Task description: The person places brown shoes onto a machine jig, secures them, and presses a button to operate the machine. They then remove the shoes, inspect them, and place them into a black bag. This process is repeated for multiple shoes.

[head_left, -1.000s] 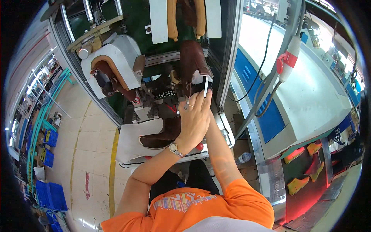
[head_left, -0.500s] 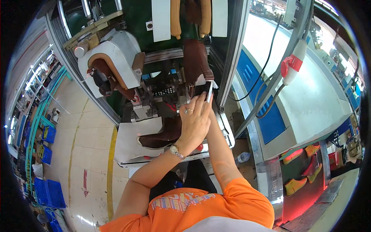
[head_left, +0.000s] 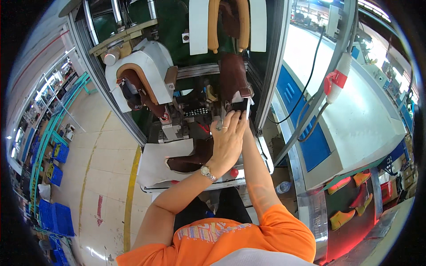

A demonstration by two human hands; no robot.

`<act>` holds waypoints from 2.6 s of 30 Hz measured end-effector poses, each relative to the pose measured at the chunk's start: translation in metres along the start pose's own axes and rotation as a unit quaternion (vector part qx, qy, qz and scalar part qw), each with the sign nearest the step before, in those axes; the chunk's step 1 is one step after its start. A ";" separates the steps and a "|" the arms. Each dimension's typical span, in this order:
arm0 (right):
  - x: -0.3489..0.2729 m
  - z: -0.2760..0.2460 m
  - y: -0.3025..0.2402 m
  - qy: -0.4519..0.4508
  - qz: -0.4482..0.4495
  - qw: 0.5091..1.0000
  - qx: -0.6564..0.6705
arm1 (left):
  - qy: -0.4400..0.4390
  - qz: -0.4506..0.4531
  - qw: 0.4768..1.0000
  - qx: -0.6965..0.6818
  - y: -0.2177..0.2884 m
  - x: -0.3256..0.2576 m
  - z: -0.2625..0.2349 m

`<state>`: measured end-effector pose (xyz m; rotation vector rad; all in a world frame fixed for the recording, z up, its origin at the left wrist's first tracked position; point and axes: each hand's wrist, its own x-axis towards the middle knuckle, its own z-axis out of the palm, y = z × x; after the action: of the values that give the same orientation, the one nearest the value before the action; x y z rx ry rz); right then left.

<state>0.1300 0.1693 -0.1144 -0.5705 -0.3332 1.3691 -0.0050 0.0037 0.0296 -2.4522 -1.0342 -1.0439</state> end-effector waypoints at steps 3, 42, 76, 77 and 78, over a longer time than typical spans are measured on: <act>0.007 -0.017 0.008 -0.019 -0.019 1.000 -0.007 | -0.005 0.005 1.000 -0.006 0.000 -0.001 0.001; -0.198 0.030 -0.020 0.027 -0.460 0.695 -0.552 | 0.147 -0.357 0.869 -0.309 -0.153 -0.166 -0.087; -0.117 0.370 0.050 -0.236 -0.671 0.421 -0.563 | 0.165 -0.387 0.759 -0.497 -0.190 -0.180 -0.095; -0.116 0.368 0.048 -0.235 -0.683 0.402 -0.563 | 0.175 -0.382 0.774 -0.474 -0.192 -0.180 -0.097; -0.114 0.361 0.047 -0.231 -0.680 0.419 -0.555 | 0.184 -0.376 0.788 -0.452 -0.195 -0.181 -0.099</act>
<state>-0.1246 0.1303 0.1669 -0.6277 -1.7796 -0.6088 -0.2818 0.0001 -0.0344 -2.1734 -1.6834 -2.6827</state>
